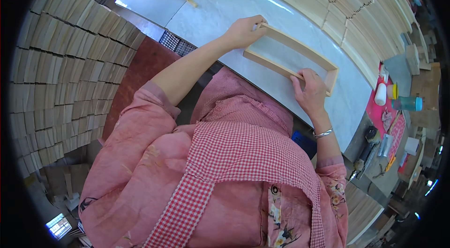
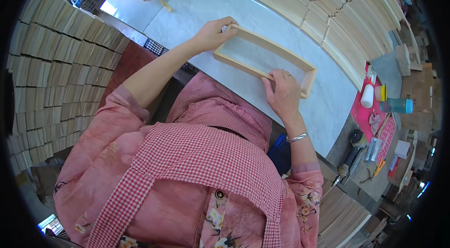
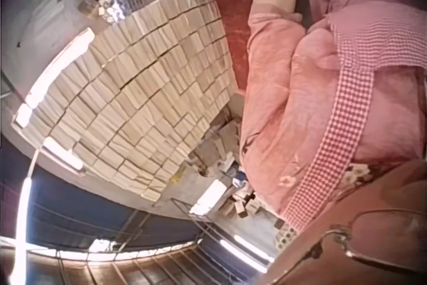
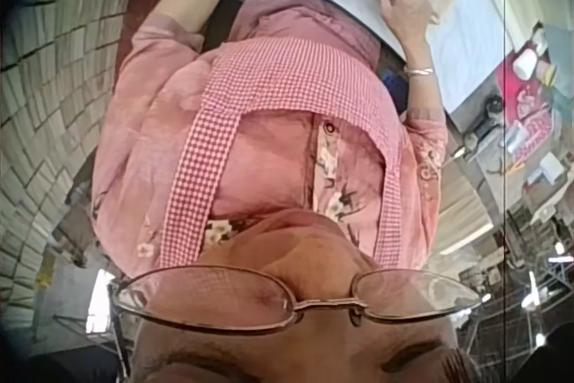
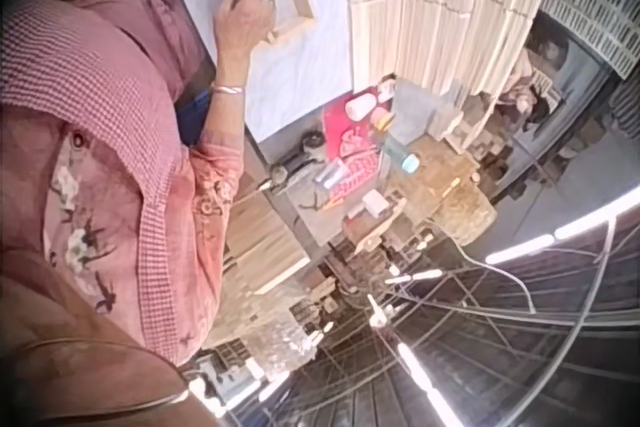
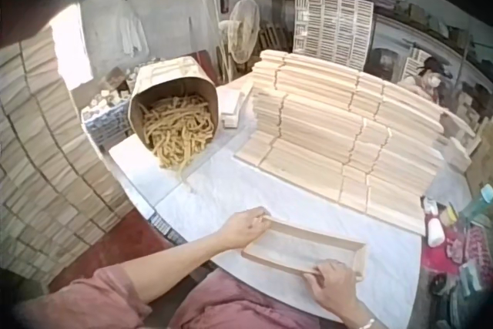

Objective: Assembling wooden boxes by gluing and nailing wooden boards together.

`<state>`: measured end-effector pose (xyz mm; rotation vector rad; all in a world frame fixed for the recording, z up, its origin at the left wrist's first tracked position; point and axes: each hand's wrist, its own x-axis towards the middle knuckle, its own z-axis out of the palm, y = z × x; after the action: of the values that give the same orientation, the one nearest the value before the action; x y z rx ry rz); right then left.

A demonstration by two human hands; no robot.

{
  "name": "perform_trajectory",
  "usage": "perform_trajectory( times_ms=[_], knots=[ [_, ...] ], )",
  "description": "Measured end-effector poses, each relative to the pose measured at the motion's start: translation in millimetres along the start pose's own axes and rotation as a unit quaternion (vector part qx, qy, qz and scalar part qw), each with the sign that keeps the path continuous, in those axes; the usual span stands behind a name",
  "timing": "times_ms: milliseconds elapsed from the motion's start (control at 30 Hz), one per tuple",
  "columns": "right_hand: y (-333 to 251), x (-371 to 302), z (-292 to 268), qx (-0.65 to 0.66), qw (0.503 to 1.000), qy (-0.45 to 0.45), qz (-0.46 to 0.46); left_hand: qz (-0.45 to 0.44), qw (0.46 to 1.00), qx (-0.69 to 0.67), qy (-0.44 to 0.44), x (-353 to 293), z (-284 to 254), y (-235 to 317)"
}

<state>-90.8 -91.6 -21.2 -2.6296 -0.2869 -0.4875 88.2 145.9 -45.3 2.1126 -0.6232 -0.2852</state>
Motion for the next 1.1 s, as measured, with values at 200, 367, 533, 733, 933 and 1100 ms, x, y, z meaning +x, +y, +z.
perform_trajectory(
  times_ms=[200,367,533,733,933,1100],
  knots=[
    [-3,-1,-1,-0.006,1.000,-0.009,0.014,-0.007,0.977,-0.171,-0.124,-27,-27,-8],
    [-13,6,0,0.004,1.000,-0.012,0.008,0.024,0.976,-0.093,-0.196,-29,-34,-11],
    [-54,36,31,-0.064,0.996,0.040,-0.038,0.027,0.978,-0.102,-0.181,-31,-31,-15],
    [-80,62,82,-0.108,0.990,0.067,0.059,0.058,0.978,-0.123,-0.159,-27,-25,-22],
    [-79,68,90,-0.118,0.987,0.107,0.030,0.119,0.983,-0.099,-0.102,-31,-18,-27],
    [-79,60,69,0.038,0.995,0.079,-0.041,0.148,0.972,-0.145,-0.113,-29,-16,-24]
  ],
)
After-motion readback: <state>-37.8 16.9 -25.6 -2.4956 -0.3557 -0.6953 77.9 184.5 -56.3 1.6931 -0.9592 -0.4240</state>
